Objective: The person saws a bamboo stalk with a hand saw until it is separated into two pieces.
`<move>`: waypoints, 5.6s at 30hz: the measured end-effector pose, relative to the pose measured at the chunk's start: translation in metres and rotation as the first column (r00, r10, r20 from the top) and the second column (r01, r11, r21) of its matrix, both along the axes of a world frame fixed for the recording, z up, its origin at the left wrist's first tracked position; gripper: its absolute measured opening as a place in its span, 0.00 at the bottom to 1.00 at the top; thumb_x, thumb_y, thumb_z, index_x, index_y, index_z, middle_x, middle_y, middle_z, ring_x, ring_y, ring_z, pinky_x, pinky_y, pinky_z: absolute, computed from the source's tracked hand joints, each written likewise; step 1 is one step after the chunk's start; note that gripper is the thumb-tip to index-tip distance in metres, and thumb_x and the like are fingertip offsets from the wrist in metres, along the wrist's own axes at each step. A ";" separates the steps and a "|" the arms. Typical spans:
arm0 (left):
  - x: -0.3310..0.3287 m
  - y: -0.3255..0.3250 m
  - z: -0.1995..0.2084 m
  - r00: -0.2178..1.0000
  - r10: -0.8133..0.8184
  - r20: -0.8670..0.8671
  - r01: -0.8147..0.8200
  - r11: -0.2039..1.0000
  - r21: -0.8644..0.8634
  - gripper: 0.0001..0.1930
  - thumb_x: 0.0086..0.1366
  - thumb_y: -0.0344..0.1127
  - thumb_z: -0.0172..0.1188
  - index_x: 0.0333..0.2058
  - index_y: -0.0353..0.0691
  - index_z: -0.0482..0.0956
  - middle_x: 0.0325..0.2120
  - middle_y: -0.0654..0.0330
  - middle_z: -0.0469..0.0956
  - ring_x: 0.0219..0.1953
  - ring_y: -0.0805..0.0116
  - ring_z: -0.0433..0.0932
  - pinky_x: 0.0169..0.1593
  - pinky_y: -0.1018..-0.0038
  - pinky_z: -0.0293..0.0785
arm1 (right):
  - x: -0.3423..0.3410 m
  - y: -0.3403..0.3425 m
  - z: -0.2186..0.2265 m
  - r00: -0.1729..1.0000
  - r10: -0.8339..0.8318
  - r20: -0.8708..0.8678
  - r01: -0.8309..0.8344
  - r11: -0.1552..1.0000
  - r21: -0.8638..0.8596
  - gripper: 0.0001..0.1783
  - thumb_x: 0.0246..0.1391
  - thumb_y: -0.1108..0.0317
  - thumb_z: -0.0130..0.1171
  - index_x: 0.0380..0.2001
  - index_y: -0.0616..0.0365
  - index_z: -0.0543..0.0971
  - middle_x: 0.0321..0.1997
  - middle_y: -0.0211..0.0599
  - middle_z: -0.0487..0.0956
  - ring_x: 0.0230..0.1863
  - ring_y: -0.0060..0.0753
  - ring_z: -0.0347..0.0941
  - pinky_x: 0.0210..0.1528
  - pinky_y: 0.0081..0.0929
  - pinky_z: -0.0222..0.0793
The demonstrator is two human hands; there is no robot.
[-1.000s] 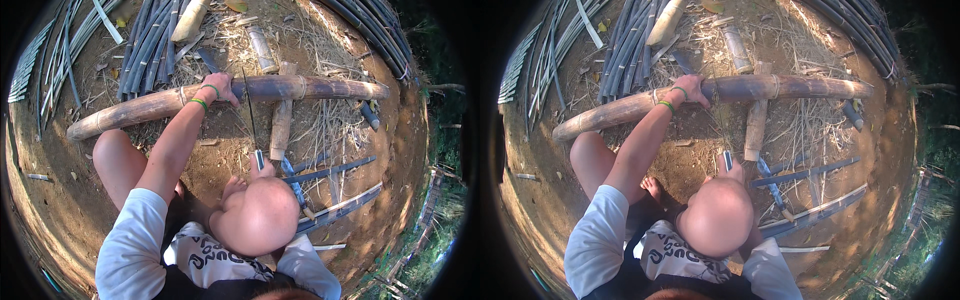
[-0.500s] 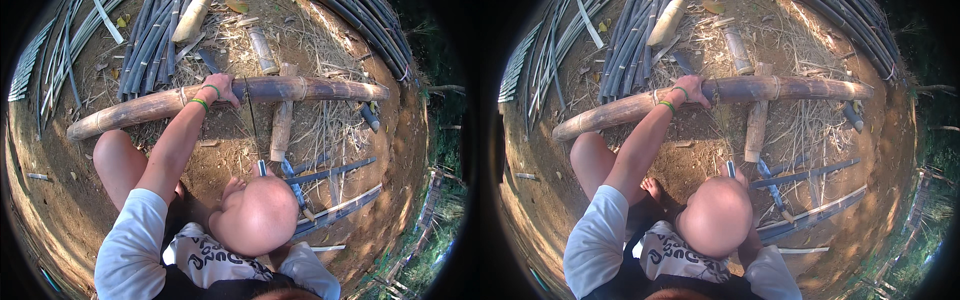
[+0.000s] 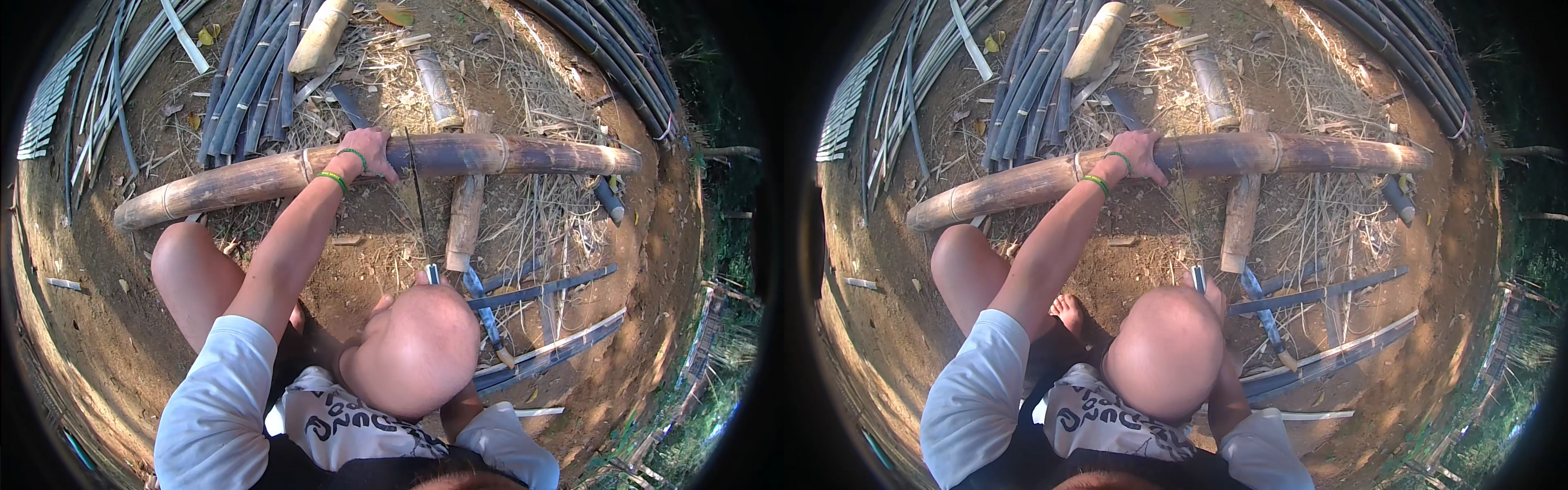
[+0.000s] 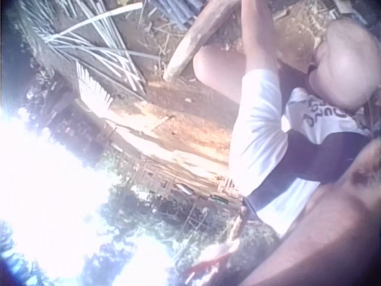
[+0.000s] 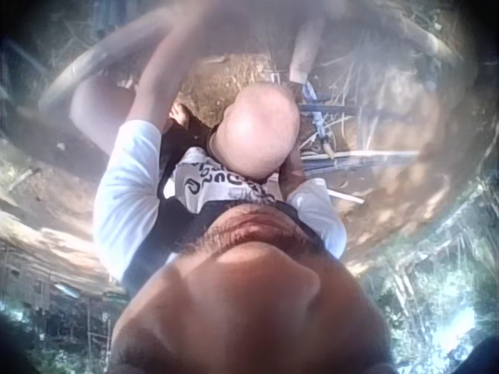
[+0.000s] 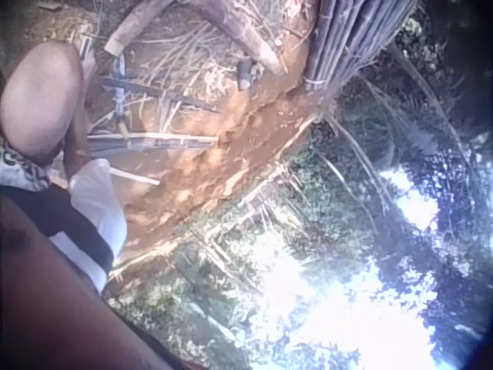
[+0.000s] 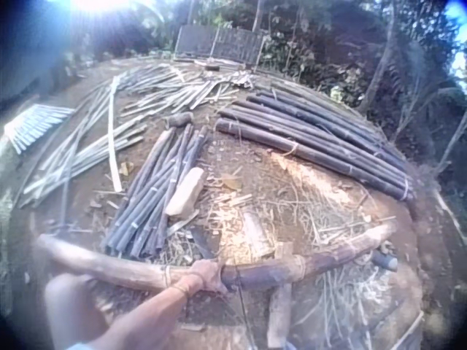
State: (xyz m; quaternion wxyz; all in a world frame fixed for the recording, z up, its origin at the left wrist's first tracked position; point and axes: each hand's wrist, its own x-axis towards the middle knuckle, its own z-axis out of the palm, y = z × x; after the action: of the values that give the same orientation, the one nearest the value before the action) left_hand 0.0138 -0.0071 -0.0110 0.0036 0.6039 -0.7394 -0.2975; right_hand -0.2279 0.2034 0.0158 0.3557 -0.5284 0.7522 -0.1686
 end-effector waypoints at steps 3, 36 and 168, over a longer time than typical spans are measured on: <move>0.001 -0.006 0.003 0.999 0.031 0.030 -0.033 0.998 0.057 0.55 0.32 0.66 0.82 0.60 0.39 0.81 0.51 0.46 0.86 0.55 0.46 0.85 0.61 0.57 0.80 | 0.003 -0.002 0.004 1.000 -0.008 0.011 0.008 1.000 0.017 0.28 0.67 0.47 0.63 0.36 0.69 0.84 0.29 0.63 0.83 0.38 0.68 0.84 0.41 0.56 0.76; -0.006 -0.013 0.010 1.000 0.008 0.013 -0.010 0.993 0.121 0.61 0.30 0.69 0.81 0.63 0.39 0.80 0.54 0.45 0.85 0.58 0.47 0.84 0.64 0.58 0.78 | 0.022 -0.049 -0.043 1.000 0.014 -0.021 -0.016 0.997 -0.080 0.32 0.67 0.45 0.61 0.35 0.72 0.84 0.32 0.68 0.84 0.39 0.72 0.84 0.43 0.58 0.78; 0.004 0.050 -0.016 0.986 0.163 0.015 -0.144 0.903 -0.404 0.49 0.40 0.52 0.83 0.61 0.42 0.72 0.52 0.52 0.79 0.59 0.50 0.79 0.62 0.53 0.74 | 0.000 0.051 -0.002 0.993 0.011 0.119 -0.006 0.999 -0.039 0.25 0.67 0.53 0.66 0.32 0.71 0.84 0.27 0.63 0.82 0.33 0.66 0.84 0.36 0.51 0.75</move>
State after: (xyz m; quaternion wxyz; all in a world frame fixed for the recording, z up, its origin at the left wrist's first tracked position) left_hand 0.0182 0.0425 -0.0267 0.1330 0.6536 -0.7347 -0.1235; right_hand -0.2274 0.2541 0.0138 0.3902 -0.5274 0.7240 -0.2129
